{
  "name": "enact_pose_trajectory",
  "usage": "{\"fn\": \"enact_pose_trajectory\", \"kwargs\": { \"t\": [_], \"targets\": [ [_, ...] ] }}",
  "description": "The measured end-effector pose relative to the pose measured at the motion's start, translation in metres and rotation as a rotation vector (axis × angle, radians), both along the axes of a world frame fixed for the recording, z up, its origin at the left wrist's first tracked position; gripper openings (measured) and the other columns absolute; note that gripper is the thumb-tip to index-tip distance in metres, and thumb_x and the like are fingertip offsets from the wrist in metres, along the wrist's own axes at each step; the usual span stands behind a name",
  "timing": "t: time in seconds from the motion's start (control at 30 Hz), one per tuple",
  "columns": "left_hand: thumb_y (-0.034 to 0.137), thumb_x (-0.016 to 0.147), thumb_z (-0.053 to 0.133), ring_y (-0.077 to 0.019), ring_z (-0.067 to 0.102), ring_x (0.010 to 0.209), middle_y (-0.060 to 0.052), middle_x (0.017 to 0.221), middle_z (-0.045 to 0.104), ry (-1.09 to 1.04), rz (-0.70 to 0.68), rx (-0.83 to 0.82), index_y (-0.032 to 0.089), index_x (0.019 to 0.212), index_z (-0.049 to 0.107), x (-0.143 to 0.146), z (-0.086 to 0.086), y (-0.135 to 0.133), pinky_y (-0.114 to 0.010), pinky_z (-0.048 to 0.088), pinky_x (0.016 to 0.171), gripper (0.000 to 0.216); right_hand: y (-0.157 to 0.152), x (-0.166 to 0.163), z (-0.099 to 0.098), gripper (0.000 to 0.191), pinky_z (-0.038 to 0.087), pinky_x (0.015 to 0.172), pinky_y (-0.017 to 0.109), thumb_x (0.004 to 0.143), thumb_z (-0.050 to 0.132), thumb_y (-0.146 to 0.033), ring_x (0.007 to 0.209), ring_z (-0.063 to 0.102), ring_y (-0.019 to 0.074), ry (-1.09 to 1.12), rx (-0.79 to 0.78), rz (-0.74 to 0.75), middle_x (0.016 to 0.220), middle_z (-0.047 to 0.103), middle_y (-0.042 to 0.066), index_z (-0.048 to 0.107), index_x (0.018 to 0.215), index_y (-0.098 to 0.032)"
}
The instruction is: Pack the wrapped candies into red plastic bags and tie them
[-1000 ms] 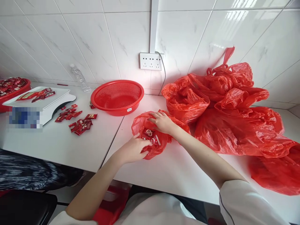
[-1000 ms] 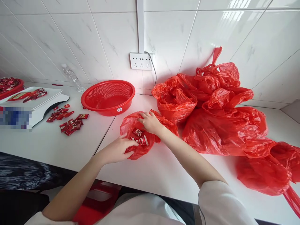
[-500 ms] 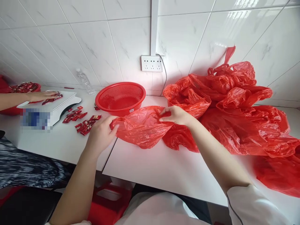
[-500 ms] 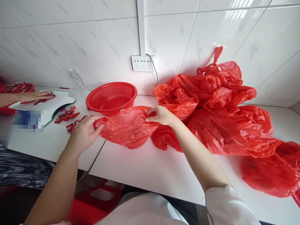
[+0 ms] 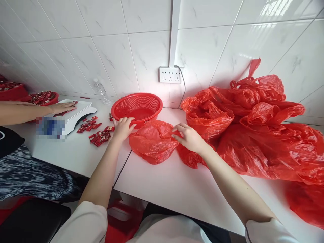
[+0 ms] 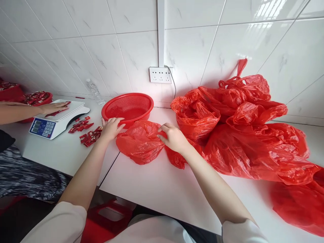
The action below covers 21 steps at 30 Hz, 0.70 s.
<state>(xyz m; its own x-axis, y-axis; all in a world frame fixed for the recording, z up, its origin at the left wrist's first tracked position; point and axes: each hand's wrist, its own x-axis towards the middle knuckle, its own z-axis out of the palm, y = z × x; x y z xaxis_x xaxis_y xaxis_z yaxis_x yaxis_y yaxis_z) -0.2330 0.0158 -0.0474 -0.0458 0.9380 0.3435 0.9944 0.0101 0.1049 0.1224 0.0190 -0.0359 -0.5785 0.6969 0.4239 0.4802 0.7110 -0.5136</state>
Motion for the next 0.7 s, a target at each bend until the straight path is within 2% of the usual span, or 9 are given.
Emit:
{"fn": "enact_pose_trajectory", "kwargs": {
  "t": [0.1,0.2,0.33,0.43,0.5,0.53,0.6,0.63,0.7],
  "targets": [
    [0.036,0.095,0.049,-0.0289,0.054,0.110,-0.010,0.107,0.065,0.175,-0.012,-0.041,0.022,0.109,0.067,-0.010,0.001,-0.013,-0.063,0.010,0.115,0.027,0.000,0.001,-0.010,0.015,0.050,0.084,0.033,0.092,0.055,-0.028,0.091,0.063,0.0207,-0.024,-0.027,0.007,0.107,0.063,0.007,0.064,0.102,-0.022],
    [0.033,0.092,0.052,-0.0261,0.056,0.103,-0.007,0.102,0.064,0.247,-0.009,-0.030,0.023,0.101,0.067,-0.030,0.003,-0.042,-0.060,0.010,0.116,0.020,-0.001,0.005,-0.017,0.014,0.050,0.083,0.033,0.092,0.055,-0.027,0.091,0.063,0.0206,-0.038,-0.036,0.000,0.106,0.063,0.007,0.064,0.101,-0.022],
    [0.032,0.089,0.053,-0.0284,0.058,0.106,-0.009,0.106,0.064,0.196,0.057,-0.018,0.021,0.104,0.067,-0.066,0.003,-0.074,-0.060,0.016,0.116,0.023,-0.007,0.010,-0.018,0.016,0.049,0.080,0.032,0.094,0.053,-0.032,0.088,0.063,0.0201,-0.093,-0.038,-0.027,0.102,0.064,0.006,0.064,0.101,-0.023],
    [0.029,0.085,0.055,-0.0329,0.050,0.125,-0.011,0.126,0.060,0.113,0.025,0.042,0.021,0.121,0.061,-0.070,0.012,-0.088,-0.060,0.017,0.116,0.037,-0.012,0.008,-0.011,0.018,0.047,0.082,0.035,0.095,0.054,-0.033,0.093,0.061,0.0222,-0.143,0.060,-0.123,0.108,0.064,0.008,0.066,0.100,-0.021],
    [0.026,0.086,0.053,-0.0313,0.044,0.134,-0.011,0.137,0.055,0.016,-0.038,0.159,0.021,0.129,0.056,-0.050,0.023,-0.093,-0.053,0.023,0.116,0.044,-0.014,0.001,-0.004,0.020,0.045,0.085,0.037,0.096,0.051,-0.032,0.098,0.059,0.0243,-0.168,0.177,-0.212,0.111,0.063,0.010,0.068,0.099,-0.020],
    [0.026,0.088,0.050,-0.0282,0.045,0.133,-0.010,0.136,0.056,-0.048,-0.074,0.221,0.021,0.128,0.056,-0.033,0.030,-0.094,-0.047,0.029,0.115,0.041,-0.014,-0.004,-0.001,0.022,0.044,0.086,0.037,0.096,0.050,-0.032,0.100,0.058,0.0249,-0.190,0.222,-0.227,0.112,0.063,0.011,0.068,0.100,-0.020],
    [0.029,0.095,0.041,-0.0219,0.057,0.120,-0.008,0.125,0.063,-0.171,-0.119,0.251,0.021,0.118,0.061,0.007,0.041,-0.095,-0.035,0.042,0.105,0.032,-0.013,-0.018,0.002,0.023,0.044,0.087,0.037,0.096,0.052,-0.032,0.102,0.057,0.0255,-0.280,0.245,-0.202,0.113,0.063,0.012,0.067,0.109,-0.019],
    [0.032,0.097,0.037,-0.0208,0.062,0.111,-0.008,0.118,0.067,-0.196,-0.126,0.189,0.021,0.115,0.062,0.028,0.044,-0.094,-0.032,0.046,0.097,0.033,-0.012,-0.026,0.001,0.025,0.044,0.087,0.036,0.094,0.054,-0.029,0.104,0.057,0.0260,-0.356,0.212,-0.188,0.115,0.063,0.013,0.065,0.114,-0.019],
    [0.043,0.097,0.037,-0.0244,0.068,0.095,-0.008,0.101,0.072,-0.127,-0.054,-0.049,0.021,0.106,0.067,0.066,0.044,-0.091,-0.034,0.050,0.083,0.038,-0.007,-0.038,-0.004,0.030,0.044,0.087,0.036,0.090,0.056,-0.017,0.106,0.058,0.0277,-0.529,0.088,-0.209,0.115,0.065,0.017,0.063,0.119,-0.015]
  ]
}}
